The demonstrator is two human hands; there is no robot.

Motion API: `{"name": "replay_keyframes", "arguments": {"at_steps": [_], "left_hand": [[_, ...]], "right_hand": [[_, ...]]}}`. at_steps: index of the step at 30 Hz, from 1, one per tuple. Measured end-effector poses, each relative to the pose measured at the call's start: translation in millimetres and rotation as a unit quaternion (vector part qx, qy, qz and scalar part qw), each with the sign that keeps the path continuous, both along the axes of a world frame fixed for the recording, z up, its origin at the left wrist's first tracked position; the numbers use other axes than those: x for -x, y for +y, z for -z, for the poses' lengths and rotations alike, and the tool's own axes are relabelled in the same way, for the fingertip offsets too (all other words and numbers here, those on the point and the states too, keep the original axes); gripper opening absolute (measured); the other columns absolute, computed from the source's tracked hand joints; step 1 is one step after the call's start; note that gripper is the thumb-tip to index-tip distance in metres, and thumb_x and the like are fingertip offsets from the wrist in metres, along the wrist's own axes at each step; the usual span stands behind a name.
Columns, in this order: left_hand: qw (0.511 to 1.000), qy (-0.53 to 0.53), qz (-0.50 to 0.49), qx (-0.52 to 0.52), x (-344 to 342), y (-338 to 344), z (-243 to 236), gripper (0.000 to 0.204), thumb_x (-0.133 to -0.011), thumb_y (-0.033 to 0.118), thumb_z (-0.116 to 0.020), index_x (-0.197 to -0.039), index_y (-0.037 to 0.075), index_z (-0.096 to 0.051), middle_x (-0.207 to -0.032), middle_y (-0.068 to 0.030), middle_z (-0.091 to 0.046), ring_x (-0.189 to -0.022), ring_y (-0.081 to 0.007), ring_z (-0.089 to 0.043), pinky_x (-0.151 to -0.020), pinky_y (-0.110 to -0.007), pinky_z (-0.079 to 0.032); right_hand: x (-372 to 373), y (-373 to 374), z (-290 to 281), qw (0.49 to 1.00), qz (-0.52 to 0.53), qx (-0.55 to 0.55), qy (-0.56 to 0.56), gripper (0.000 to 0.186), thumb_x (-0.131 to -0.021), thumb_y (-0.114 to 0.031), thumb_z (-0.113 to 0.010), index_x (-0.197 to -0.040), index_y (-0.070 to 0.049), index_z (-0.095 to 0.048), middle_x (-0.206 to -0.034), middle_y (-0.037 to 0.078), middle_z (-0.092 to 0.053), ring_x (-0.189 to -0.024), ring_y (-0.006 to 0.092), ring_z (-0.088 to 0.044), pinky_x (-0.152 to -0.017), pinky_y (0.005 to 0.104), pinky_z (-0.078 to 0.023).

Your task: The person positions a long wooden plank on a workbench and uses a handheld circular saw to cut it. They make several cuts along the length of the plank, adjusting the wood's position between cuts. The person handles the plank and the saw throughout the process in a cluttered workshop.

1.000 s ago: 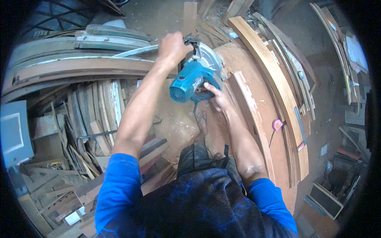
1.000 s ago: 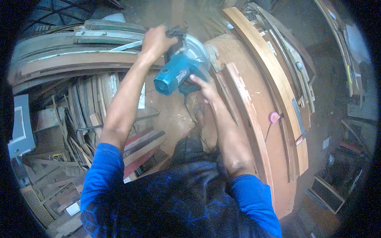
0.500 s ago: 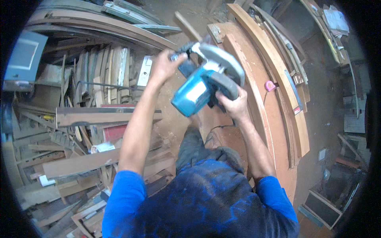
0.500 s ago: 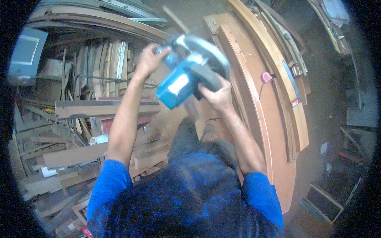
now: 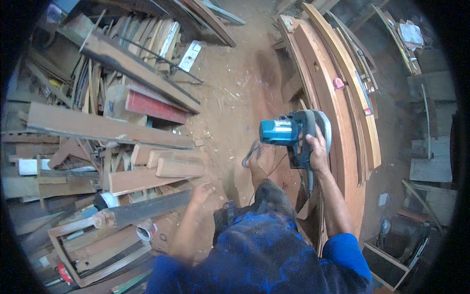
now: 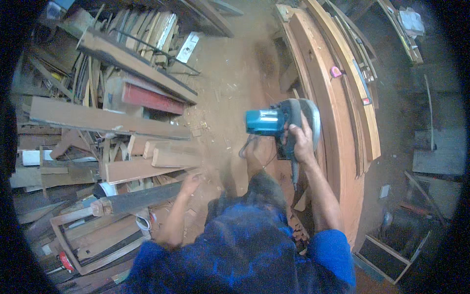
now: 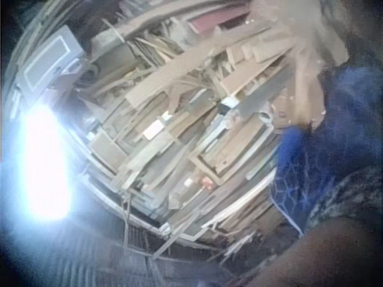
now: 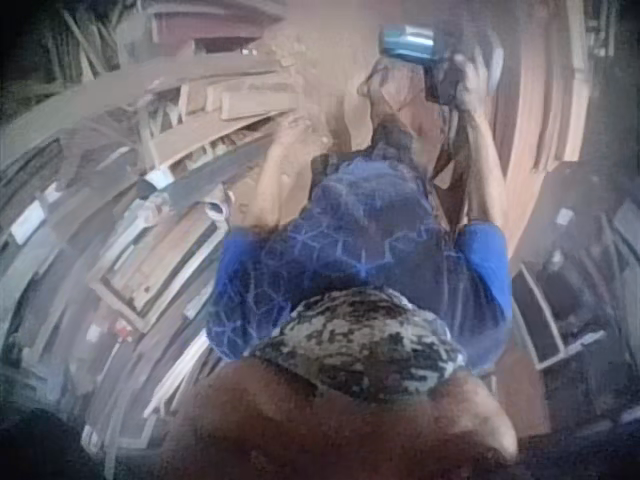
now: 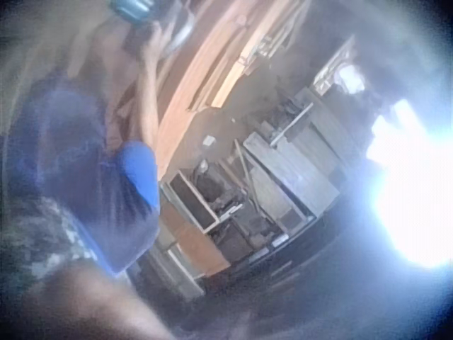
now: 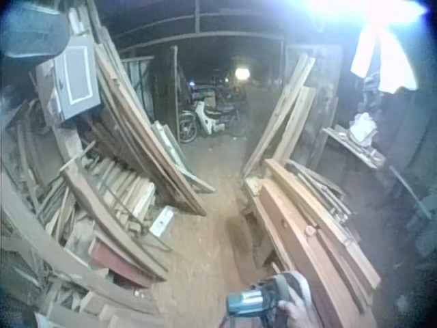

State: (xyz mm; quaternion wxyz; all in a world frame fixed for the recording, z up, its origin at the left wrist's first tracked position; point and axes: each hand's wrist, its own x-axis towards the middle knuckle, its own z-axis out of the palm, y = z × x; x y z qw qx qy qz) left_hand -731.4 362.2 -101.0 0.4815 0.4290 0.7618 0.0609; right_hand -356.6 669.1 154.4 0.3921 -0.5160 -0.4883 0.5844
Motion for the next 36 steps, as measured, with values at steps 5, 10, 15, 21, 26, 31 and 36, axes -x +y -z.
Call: {"name": "replay_keyframes", "arguments": {"at_steps": [5, 10, 15, 21, 26, 31, 36], "left_hand": [[0.87, -0.231, -0.435, -0.01, -28, -295, 97, 0.058, -0.103, 0.042, -0.064, -0.142, 0.0, -0.059, -0.134, -0.0242, -0.067, -0.112, -0.034, -0.073, -0.086, -0.043, -0.061], [0.908, -0.081, -0.358, 0.202, -72, -518, 73, 0.051, -0.098, 0.039, -0.068, -0.128, -0.003, -0.066, -0.111, -0.0176, -0.074, -0.1, -0.0331, -0.072, -0.088, -0.045, -0.057], [0.761, -0.142, -0.519, 0.362, -135, -596, 97, 0.05, -0.097, 0.039, -0.072, -0.13, 0.001, -0.063, -0.103, -0.0162, -0.075, -0.075, -0.0292, -0.074, -0.062, -0.043, -0.059], [0.722, -0.195, -0.633, 0.199, -191, -596, 172, 0.049, -0.1, 0.042, -0.07, -0.129, 0.004, -0.063, -0.104, -0.0164, -0.074, -0.078, -0.0271, -0.074, -0.062, -0.04, -0.058], [0.701, -0.172, -0.595, 0.353, -226, -592, 216, 0.038, -0.101, 0.019, -0.062, -0.135, 0.003, -0.062, -0.122, -0.0172, -0.072, -0.099, -0.0315, -0.073, -0.073, -0.047, -0.063], [0.595, -0.332, -0.675, 0.283, -197, -631, 236, 0.039, -0.1, 0.021, -0.066, -0.136, 0.005, -0.063, -0.12, -0.0154, -0.072, -0.1, -0.0311, -0.073, -0.073, -0.045, -0.062], [0.783, -0.169, -0.516, 0.303, -185, -552, 217, 0.032, -0.107, 0.032, -0.061, -0.125, 0.006, -0.068, -0.111, -0.0112, -0.073, -0.085, -0.023, -0.071, -0.069, -0.037, -0.059]], "right_hand": [[1, -61, 49, 0.994, 0.011, 0.096, -0.055, 0.062, -0.109, -0.024, -0.049, -0.166, -0.011, -0.029, -0.095, 0.007, -0.062, -0.064, 0.0151, -0.06, -0.053, 0.0301, -0.054], [-13, -92, 175, 0.935, -0.164, -0.008, -0.315, 0.062, -0.106, -0.027, -0.057, -0.159, 0.001, -0.041, -0.138, 0.024, -0.064, -0.126, 0.0337, -0.061, -0.11, 0.0409, -0.046], [32, -99, 302, 0.836, -0.389, -0.062, -0.381, 0.065, -0.1, -0.029, -0.063, -0.16, -0.014, -0.043, -0.14, 0.032, -0.06, -0.124, 0.0509, -0.061, -0.109, 0.0505, -0.049], [53, -70, 537, 0.597, -0.548, -0.081, -0.581, 0.061, -0.101, -0.025, -0.055, -0.16, -0.03, -0.042, -0.123, 0.025, -0.07, -0.112, 0.0445, -0.07, -0.097, 0.0536, -0.057], [56, -40, 728, 0.512, -0.553, -0.017, -0.658, 0.053, -0.101, -0.017, -0.057, -0.153, -0.028, -0.052, -0.129, 0.02, -0.07, -0.118, 0.038, -0.07, -0.099, 0.0504, -0.057], [38, -73, 815, 0.556, -0.504, -0.034, -0.66, 0.047, -0.101, -0.017, -0.053, -0.148, -0.02, -0.058, -0.134, 0.017, -0.069, -0.116, 0.0357, -0.071, -0.103, 0.0503, -0.053], [18, -171, 746, 0.649, -0.494, -0.078, -0.573, 0.038, -0.095, -0.017, -0.059, -0.132, -0.009, -0.066, -0.12, 0.023, -0.07, -0.112, 0.0409, -0.07, -0.099, 0.0534, -0.053]]}}
